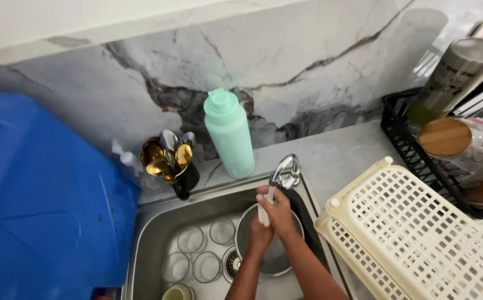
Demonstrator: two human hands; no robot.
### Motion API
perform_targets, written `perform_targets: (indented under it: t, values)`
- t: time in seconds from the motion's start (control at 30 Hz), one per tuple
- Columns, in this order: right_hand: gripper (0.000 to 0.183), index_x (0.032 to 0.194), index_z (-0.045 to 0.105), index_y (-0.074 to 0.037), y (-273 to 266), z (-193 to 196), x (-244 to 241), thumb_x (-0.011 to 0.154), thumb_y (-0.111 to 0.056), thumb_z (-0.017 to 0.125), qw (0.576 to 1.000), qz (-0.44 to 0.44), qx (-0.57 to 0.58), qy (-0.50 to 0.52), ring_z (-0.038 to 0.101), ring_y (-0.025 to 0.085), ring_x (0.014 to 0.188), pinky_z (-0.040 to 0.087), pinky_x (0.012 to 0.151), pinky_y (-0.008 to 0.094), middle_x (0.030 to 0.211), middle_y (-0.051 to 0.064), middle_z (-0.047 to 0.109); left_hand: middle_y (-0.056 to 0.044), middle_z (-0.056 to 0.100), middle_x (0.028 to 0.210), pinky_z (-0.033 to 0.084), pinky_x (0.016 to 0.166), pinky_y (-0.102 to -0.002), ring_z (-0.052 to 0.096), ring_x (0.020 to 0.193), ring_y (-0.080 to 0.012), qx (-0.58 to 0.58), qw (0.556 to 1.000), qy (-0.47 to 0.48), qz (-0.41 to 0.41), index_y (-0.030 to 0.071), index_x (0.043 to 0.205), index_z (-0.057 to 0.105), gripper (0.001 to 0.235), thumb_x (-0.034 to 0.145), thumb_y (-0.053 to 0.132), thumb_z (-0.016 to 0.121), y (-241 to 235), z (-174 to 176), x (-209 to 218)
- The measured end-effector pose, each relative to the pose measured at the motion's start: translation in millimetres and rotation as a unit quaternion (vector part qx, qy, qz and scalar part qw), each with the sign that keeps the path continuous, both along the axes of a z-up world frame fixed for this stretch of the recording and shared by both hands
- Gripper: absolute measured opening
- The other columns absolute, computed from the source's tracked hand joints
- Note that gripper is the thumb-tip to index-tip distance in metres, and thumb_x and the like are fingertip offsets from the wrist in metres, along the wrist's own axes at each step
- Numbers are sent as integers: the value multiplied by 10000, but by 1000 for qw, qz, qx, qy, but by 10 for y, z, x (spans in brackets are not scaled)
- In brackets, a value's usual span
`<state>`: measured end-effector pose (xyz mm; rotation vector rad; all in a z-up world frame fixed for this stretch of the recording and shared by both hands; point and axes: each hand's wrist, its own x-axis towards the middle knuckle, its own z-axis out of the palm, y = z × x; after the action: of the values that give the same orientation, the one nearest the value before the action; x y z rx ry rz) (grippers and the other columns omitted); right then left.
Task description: The person assembles a three-tier plastic rack by inserting support rods into the corners of trays and then washes a stainless steel bowl in a sink.
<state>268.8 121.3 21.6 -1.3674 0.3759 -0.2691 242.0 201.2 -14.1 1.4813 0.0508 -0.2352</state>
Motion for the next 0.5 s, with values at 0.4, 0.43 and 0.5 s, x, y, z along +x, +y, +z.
perform_targets:
  t: [0.4,0.43,0.5]
  values:
    - [532,1380,652,-110,-162,-7,-196,868,-150,790,994,85,-66,-26,687,174,1033,584,884,371,1139,105,765,-185,736,1097,543,924,-477,703,1065,-316,45,986,-159,-20,23,1176,706,379,809,52,794,-93,51,102]
    - [542,1350,671,-128,-187,-5,-203,833,-141,832,993,72,-91,-16,707,170,980,601,850,362,1066,105,781,-159,745,1106,527,925,-481,695,1046,-266,-12,987,-156,-44,20,1168,719,371,811,46,819,-106,84,98]
    - [536,1331,685,-122,-186,9,-206,821,-149,852,993,82,-77,-23,703,151,948,604,834,347,1034,91,783,-139,756,1113,542,945,-465,706,1057,-254,2,991,-129,-47,51,1193,718,387,824,98,824,-81,97,101]
